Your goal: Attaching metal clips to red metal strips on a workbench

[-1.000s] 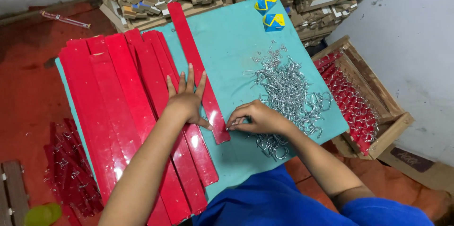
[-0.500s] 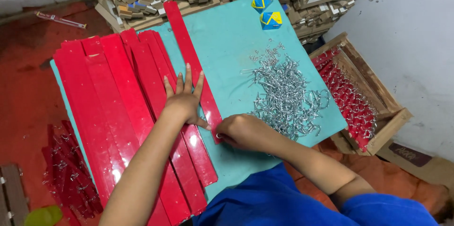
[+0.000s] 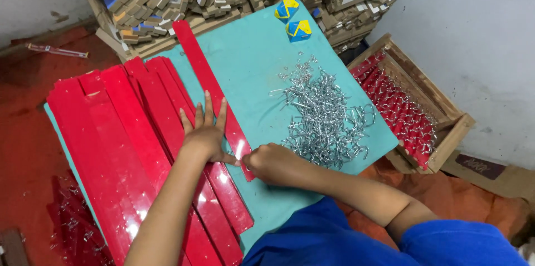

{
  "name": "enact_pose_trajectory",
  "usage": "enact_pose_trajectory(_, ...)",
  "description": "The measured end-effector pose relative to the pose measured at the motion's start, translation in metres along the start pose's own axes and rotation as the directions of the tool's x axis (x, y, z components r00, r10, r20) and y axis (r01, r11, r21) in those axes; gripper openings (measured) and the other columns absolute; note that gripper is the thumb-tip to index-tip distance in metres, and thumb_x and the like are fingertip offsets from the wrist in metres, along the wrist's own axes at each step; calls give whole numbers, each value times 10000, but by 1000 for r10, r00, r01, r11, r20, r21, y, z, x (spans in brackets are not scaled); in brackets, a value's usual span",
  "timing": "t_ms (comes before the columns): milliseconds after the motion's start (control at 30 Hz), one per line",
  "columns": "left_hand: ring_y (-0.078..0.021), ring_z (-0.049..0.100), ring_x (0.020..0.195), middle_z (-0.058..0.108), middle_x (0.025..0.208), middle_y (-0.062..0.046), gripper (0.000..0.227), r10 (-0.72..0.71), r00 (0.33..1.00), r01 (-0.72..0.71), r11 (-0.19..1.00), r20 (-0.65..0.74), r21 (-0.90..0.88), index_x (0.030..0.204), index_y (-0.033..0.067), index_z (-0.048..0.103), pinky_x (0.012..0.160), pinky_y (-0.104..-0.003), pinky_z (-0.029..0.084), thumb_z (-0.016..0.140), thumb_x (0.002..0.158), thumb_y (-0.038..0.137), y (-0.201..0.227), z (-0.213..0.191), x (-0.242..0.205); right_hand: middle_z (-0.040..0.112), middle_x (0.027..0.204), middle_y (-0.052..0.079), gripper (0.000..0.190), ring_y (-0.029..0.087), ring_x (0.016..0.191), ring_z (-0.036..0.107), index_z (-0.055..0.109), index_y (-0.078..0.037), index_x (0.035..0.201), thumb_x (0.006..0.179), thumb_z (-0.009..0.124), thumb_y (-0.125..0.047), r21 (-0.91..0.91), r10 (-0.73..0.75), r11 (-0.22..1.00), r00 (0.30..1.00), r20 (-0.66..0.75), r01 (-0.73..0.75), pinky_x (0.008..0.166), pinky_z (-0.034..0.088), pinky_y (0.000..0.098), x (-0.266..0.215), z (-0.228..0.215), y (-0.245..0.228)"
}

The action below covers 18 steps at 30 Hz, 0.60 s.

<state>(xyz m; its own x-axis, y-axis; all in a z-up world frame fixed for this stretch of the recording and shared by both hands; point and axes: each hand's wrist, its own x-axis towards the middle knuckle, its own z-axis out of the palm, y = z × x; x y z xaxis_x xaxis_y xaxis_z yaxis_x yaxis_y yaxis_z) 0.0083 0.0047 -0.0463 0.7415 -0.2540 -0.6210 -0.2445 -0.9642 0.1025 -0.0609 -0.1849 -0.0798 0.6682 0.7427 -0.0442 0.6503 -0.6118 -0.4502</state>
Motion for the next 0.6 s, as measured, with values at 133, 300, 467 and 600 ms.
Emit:
enact_pose_trajectory(133,-431,-37,1551,-177,1678,-235,1608,7,1000,-7,1000,-3,8,1618,178,-188,1112,-754,-161,984,598,592,-2,5,4,711,716,123,126,326,673,740,717,-62,909,944,600,-35,-20,33,999,999,-32,-33,599,614,398,-2,7,-5)
enact_pose_trajectory(300,-425,-44,1555,-169,1679,-244,1628,1,1000,-1,1000,4,6,1619,168,-195,1110,-748,-162,994,591,595,0,1,-1,726,755,116,61,322,670,737,713,-58,972,932,684,-94,8,79,997,997,-13,-79,616,603,383,-4,16,-1)
enact_pose_trajectory(467,-424,-43,1556,-169,1678,-247,1644,9,1000,-9,1000,3,-1,1619,166,-192,1110,-748,-160,1002,576,601,-1,2,1,737,848,174,259,358,795,748,661,-44,1091,894,744,-191,341,90,932,989,116,-125,728,598,445,-8,-25,9)
enact_pose_trajectory(600,-423,-51,1555,-201,1672,-245,1646,7,1000,-7,1000,11,6,1616,169,-205,1108,-752,-159,990,581,626,-1,-1,0,764,903,153,310,302,858,766,666,-60,1139,901,762,-235,364,270,895,963,16,-257,799,583,435,-14,-73,40)
